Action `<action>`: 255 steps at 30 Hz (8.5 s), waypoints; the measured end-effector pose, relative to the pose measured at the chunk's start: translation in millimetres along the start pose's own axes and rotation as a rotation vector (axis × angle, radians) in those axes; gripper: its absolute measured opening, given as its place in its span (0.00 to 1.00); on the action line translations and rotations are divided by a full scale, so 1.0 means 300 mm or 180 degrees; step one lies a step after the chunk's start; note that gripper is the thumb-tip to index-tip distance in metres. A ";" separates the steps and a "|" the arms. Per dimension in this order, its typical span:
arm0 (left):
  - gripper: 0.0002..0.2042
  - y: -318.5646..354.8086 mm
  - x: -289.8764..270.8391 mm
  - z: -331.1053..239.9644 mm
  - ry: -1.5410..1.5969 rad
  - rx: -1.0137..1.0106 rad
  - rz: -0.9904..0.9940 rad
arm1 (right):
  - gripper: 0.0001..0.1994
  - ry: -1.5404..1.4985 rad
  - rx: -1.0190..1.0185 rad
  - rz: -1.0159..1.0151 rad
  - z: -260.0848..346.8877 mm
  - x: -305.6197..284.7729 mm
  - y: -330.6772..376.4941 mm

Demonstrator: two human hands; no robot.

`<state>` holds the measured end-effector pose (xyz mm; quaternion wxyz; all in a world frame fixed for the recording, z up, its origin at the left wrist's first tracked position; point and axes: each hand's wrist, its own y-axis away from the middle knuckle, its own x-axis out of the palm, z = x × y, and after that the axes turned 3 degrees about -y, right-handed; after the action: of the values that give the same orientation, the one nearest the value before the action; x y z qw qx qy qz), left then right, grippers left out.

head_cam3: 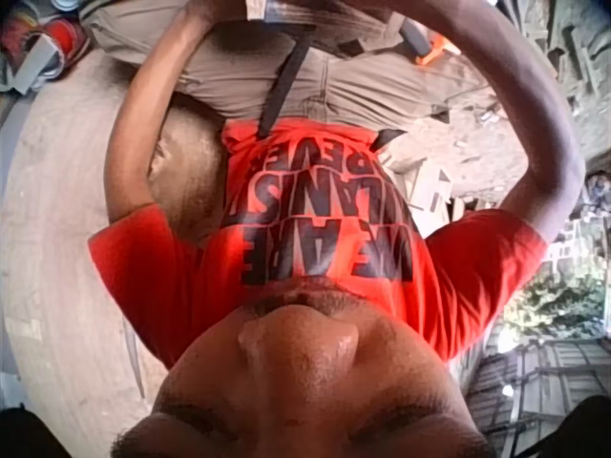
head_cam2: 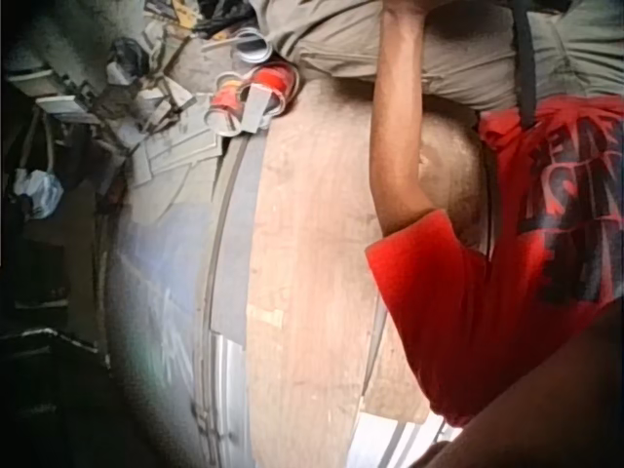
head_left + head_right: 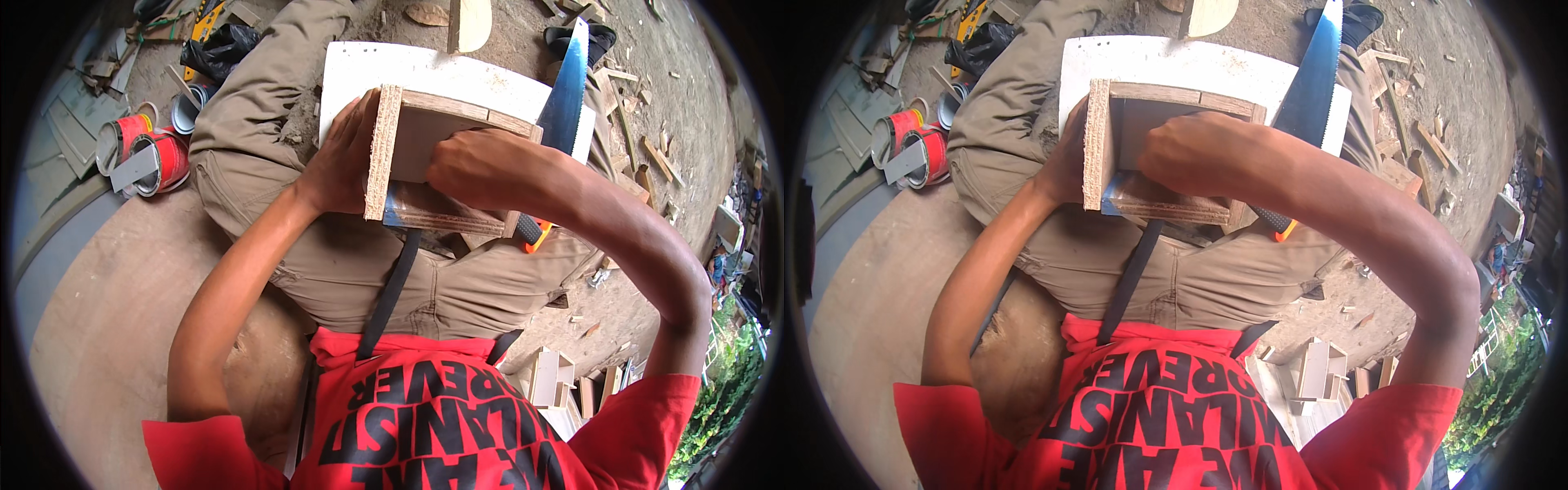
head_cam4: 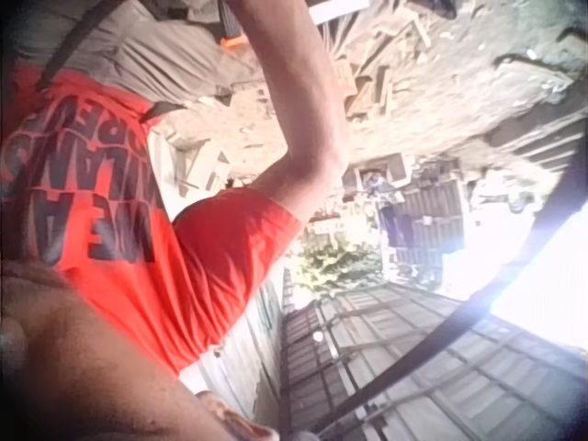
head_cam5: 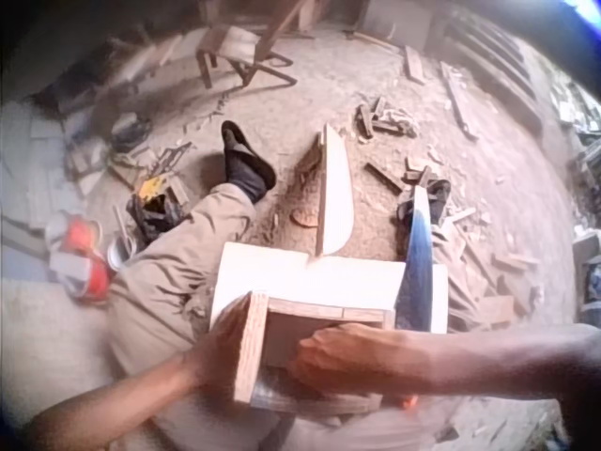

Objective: The person sits on the floor and uses a hand saw to cut a piece of wood. They then assemble the cut pieces into a small wooden box, fitting the sides together and placing a lid on top.

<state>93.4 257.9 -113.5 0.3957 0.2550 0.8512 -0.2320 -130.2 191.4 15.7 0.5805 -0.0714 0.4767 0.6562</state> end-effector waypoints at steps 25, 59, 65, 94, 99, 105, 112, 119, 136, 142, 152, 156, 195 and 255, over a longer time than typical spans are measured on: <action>0.50 -0.002 0.003 -0.001 -0.0028 -0.0004 0.0029 | 0.07 0.0265 -0.0247 -0.0770 -0.033 0.092 -0.041; 0.51 0.004 0.010 0.006 0.0001 0.0157 -0.0027 | 0.10 0.0034 -0.0280 0.0098 -0.052 0.043 -0.014; 0.51 0.007 0.008 0.010 0.0016 0.0081 0.0117 | 0.10 0.0291 -0.0049 0.0350 -0.038 0.045 -0.023; 0.51 0.012 0.011 0.018 0.0150 -0.0106 0.0223 | 0.10 -0.0134 -0.0604 -0.0469 -0.049 0.059 -0.074; 0.51 0.023 0.026 0.037 -0.0215 0.0099 0.0284 | 0.08 0.0223 -0.0475 -0.0089 -0.039 0.031 -0.036; 0.51 0.005 0.012 0.013 0.0027 0.0134 0.0035 | 0.09 0.0204 -0.0221 0.0097 -0.054 0.038 -0.003; 0.52 0.001 0.010 0.014 0.0019 0.0063 0.0151 | 0.10 0.0115 -0.0005 0.0399 -0.050 0.033 -0.027; 0.50 0.001 0.012 0.006 0.0018 0.0032 0.0119 | 0.08 0.0358 0.0236 0.1109 -0.031 0.030 -0.062; 0.53 0.003 0.016 0.019 0.0074 0.0009 0.0160 | 0.11 -0.0608 -0.0298 -0.0761 -0.051 0.137 -0.099; 0.53 0.011 0.018 0.018 -0.0076 0.0068 0.0186 | 0.10 -0.0137 -0.0368 -0.0334 -0.053 0.072 -0.027; 0.48 0.005 0.020 0.010 -0.0002 0.0103 -0.0004 | 0.08 0.0208 -0.0079 0.0614 -0.060 0.028 -0.017; 0.47 -0.011 0.009 -0.004 0.0141 0.0080 -0.0070 | 0.10 0.0478 0.0259 0.1154 -0.050 0.045 -0.056; 0.59 -0.215 -0.169 -0.237 0.1665 -0.0437 -0.0966 | 0.28 -0.5515 0.0604 -0.4951 0.067 0.296 0.220; 0.45 -0.201 0.245 -0.406 -0.0737 -0.1721 -0.0836 | 0.38 -0.3302 0.4457 -1.0097 -0.289 1.433 0.650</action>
<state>-52.4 302.9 -89.5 0.5101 0.0005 0.8570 -0.0739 -467.8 453.4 -203.1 -0.5811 -0.0119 0.0886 0.8089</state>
